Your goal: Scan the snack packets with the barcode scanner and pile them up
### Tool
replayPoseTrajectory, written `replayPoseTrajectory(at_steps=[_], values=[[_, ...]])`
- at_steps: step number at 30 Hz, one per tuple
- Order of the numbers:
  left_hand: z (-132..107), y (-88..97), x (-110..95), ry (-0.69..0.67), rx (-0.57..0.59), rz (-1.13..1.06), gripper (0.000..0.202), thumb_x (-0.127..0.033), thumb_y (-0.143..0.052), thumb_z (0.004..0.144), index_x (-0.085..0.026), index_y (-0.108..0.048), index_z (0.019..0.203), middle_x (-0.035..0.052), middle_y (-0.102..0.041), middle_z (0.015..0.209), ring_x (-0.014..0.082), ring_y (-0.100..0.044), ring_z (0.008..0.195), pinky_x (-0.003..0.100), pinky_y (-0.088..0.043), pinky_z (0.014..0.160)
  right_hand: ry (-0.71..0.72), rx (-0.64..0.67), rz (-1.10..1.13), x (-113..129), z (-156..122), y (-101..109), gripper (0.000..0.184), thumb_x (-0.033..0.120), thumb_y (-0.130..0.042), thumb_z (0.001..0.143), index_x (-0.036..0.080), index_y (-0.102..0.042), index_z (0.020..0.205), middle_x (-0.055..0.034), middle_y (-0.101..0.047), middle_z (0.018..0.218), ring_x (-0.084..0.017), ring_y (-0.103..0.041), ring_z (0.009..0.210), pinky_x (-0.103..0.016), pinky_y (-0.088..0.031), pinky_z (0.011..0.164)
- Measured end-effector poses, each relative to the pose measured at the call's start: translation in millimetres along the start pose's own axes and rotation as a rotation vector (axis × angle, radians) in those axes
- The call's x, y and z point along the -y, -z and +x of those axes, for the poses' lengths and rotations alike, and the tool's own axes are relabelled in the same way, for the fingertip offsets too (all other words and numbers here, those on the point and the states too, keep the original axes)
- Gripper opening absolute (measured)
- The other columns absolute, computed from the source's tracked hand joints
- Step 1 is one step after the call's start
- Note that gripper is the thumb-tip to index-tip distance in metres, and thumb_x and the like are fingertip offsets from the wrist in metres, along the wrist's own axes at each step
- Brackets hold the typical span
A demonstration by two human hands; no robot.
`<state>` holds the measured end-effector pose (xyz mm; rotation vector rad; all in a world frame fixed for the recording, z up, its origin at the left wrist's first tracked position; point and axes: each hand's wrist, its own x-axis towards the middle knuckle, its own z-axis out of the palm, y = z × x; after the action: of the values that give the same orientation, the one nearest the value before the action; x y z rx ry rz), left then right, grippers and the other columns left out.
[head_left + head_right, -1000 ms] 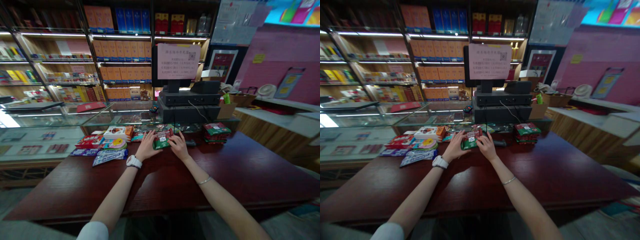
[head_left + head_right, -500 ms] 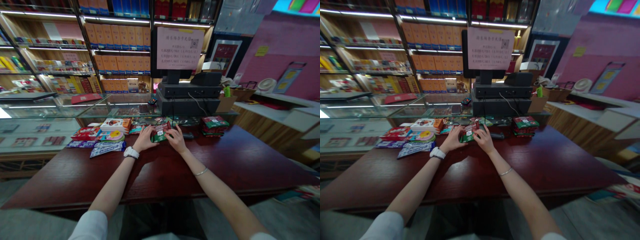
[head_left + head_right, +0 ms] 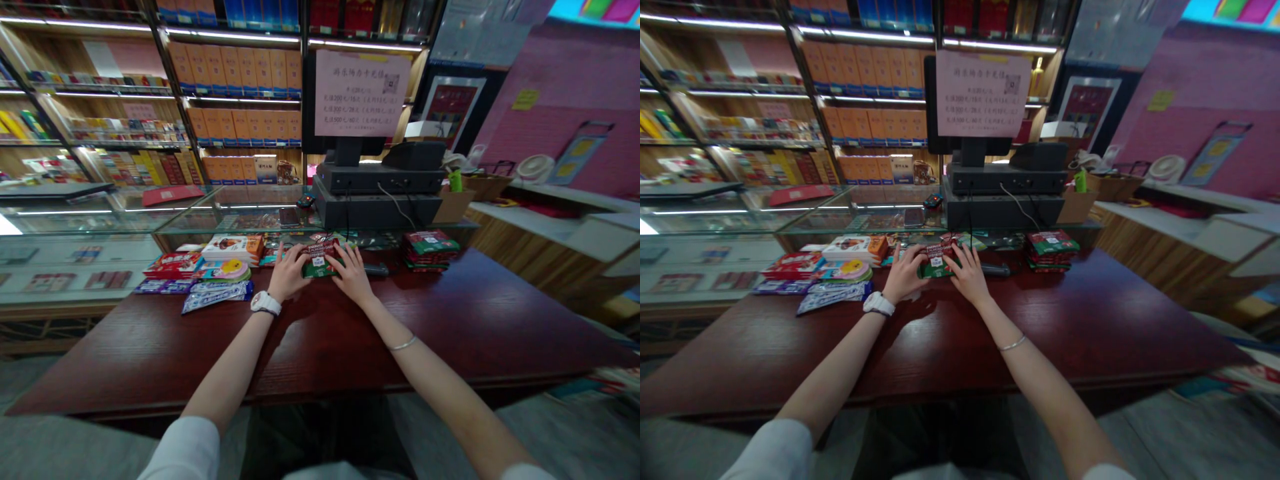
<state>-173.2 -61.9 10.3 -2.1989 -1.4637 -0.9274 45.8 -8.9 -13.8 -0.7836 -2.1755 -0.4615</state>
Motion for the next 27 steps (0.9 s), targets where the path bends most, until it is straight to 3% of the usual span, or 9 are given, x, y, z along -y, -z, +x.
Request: replayPoseTrajectory(at_steps=[4, 13, 19, 27], values=[[-2.7, -2.3, 5.1, -0.03, 0.008, 0.056, 0.031, -0.026, -0.067, 0.074, -0.023, -0.061, 0.105, 0.0113, -0.055, 0.138, 0.0293, -0.049, 0.133, 0.057, -0.011, 0.123, -0.041, 0.117, 0.015, 1.4, -1.3, -3.5, 0.054, 0.023, -0.061, 0.086, 0.026, -0.052, 0.14, -0.0088, -0.036, 0.157, -0.032, -0.022, 0.148, -0.059, -0.024, 0.118], [-6.2, -7.7, 5.6, -0.011, 0.008, 0.063, 0.028, -0.024, -0.066, 0.074, -0.022, -0.062, 0.101, 0.0116, -0.055, 0.138, 0.0292, -0.05, 0.132, 0.057, -0.013, 0.123, -0.033, 0.164, 0.035, -2.0, -4.7, -9.9, 0.052, 0.02, -0.058, 0.088, 0.025, -0.053, 0.139, -0.01, -0.039, 0.155, -0.03, -0.03, 0.145, -0.06, -0.021, 0.118], [-4.2, -4.7, 0.7, 0.04, -0.006, 0.024, 0.026, -0.027, -0.069, 0.073, -0.022, -0.061, 0.097, 0.011, -0.056, 0.136, 0.0283, -0.051, 0.129, 0.056, -0.013, 0.123, -0.001, 0.118, 0.028, 0.5, -3.2, -6.7, 0.049, 0.018, -0.056, 0.088, 0.024, -0.055, 0.137, -0.0104, -0.042, 0.153, -0.029, -0.036, 0.143, -0.059, -0.025, 0.117], [1.4, -3.4, -9.5, 0.156, 0.018, -0.17, 0.038, -0.041, -0.077, 0.066, -0.023, -0.06, 0.094, 0.009, -0.061, 0.124, 0.0293, -0.054, 0.124, 0.058, -0.011, 0.122, 0.071, -0.047, 0.004, -1.4, -1.3, 4.8, 0.032, 0.02, -0.053, 0.093, 0.026, -0.064, 0.123, -0.005, -0.064, 0.131, -0.024, -0.053, 0.126, -0.055, -0.023, 0.119]])
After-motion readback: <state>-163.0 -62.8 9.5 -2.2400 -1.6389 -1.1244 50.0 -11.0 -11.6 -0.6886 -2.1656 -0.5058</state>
